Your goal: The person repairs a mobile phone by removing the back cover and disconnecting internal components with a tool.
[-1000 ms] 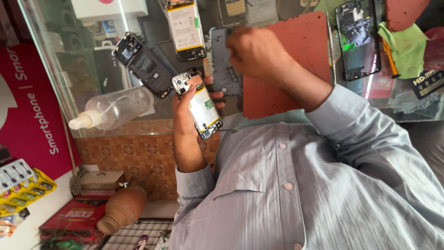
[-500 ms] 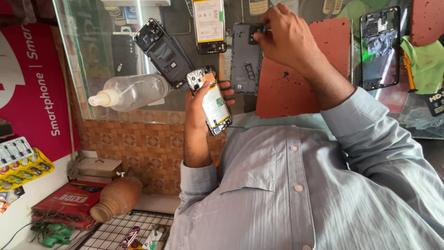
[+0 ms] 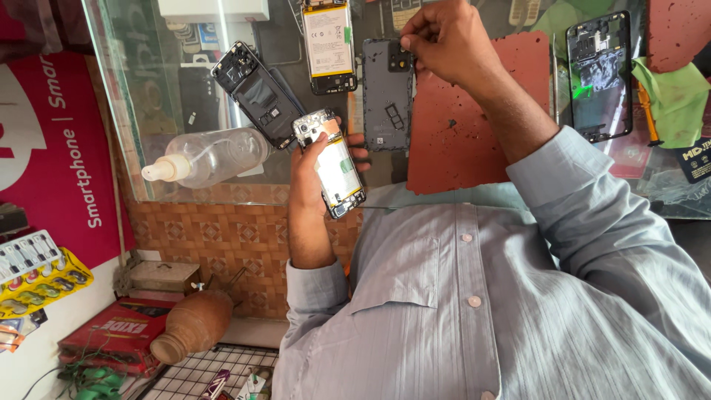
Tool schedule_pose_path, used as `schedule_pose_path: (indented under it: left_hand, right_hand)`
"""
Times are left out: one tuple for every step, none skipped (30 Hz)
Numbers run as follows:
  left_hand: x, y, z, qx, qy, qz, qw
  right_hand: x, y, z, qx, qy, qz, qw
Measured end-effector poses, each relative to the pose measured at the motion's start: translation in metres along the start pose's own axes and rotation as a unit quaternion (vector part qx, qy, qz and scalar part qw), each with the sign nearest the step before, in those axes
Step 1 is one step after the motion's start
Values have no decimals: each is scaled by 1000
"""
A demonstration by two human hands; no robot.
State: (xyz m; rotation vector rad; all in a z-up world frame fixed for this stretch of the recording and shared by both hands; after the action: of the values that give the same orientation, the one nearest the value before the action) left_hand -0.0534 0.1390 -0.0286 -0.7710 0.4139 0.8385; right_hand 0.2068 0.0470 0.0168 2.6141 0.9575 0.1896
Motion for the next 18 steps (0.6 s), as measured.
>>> schedule_pose_path:
  left_hand:
    - [0, -1, 2, -3, -4, -5, 1000]
    - [0, -2, 3, -4, -4, -6, 1000]
    - [0, -3, 3, -6, -4, -6, 1000]
    - [-1, -3, 4, -7, -3, -7, 1000]
    - [-2, -6, 5, -13, -2, -16, 1000]
    - [-4, -9, 5, -19, -2, -25, 1000]
    - [-5, -11, 6, -25, -1, -35, 999]
    - [-7, -17, 5, -38, 7, -55, 998]
    - [-8, -23, 4, -51, 15, -76, 996]
    - [-11, -30, 2, -64, 25, -96, 993]
    - [-11, -35, -2, -76, 40, -101, 991]
    - [-10, -42, -6, -88, 57, -107, 989]
    - [-10, -49, -12, -100, 74, -112, 986]
    - [-10, -60, -15, -117, 80, -135, 981]
    - [-10, -72, -18, -134, 86, -158, 975]
    - [-10, -83, -22, -150, 93, -182, 967]
    - [-7, -92, -28, -156, 107, -181, 965]
    - [-4, -100, -35, -162, 122, -182, 962]
  right_hand:
    - [0, -1, 0, 9, -2, 1, 1000]
    - [1, -2, 0, 17, -4, 1, 1000]
    - [2, -3, 1, 15, -5, 0, 1000]
    - [3, -4, 2, 13, -5, -1, 1000]
    - [4, -5, 3, 11, -6, -3, 1000]
    - [5, -4, 3, 22, -1, -3, 1000]
    - [6, -3, 3, 33, 4, -3, 999]
    - [7, 0, 4, 44, 10, -3, 999]
    - [8, 4, 8, 67, -4, -3, 998]
    - [9, 10, 12, 90, -19, -3, 996]
    - [8, 16, 18, 113, -34, -3, 993]
    - [7, 27, 19, 116, -21, -3, 993]
    - [6, 40, 22, 119, -7, -3, 993]
    - [3, 55, 25, 121, 5, -1, 993]
    - [-1, 70, 32, 123, 4, 2, 992]
    - [-5, 88, 39, 124, 2, 8, 992]
    - [-10, 106, 47, 125, 0, 13, 992]
    - [-14, 123, 58, 94, -12, 20, 995]
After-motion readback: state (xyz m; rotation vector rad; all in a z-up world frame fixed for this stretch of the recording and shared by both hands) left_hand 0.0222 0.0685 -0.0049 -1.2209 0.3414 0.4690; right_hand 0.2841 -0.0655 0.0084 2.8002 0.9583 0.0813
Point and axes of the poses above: each hand's wrist, its own x-axis towards the middle knuckle, its own y-axis out of the back of the hand, z = x × y, the point moved 10 cm from there along x, towards the middle knuckle, and after that the axes turned 13 degrees about z, right-handed, at the moved point
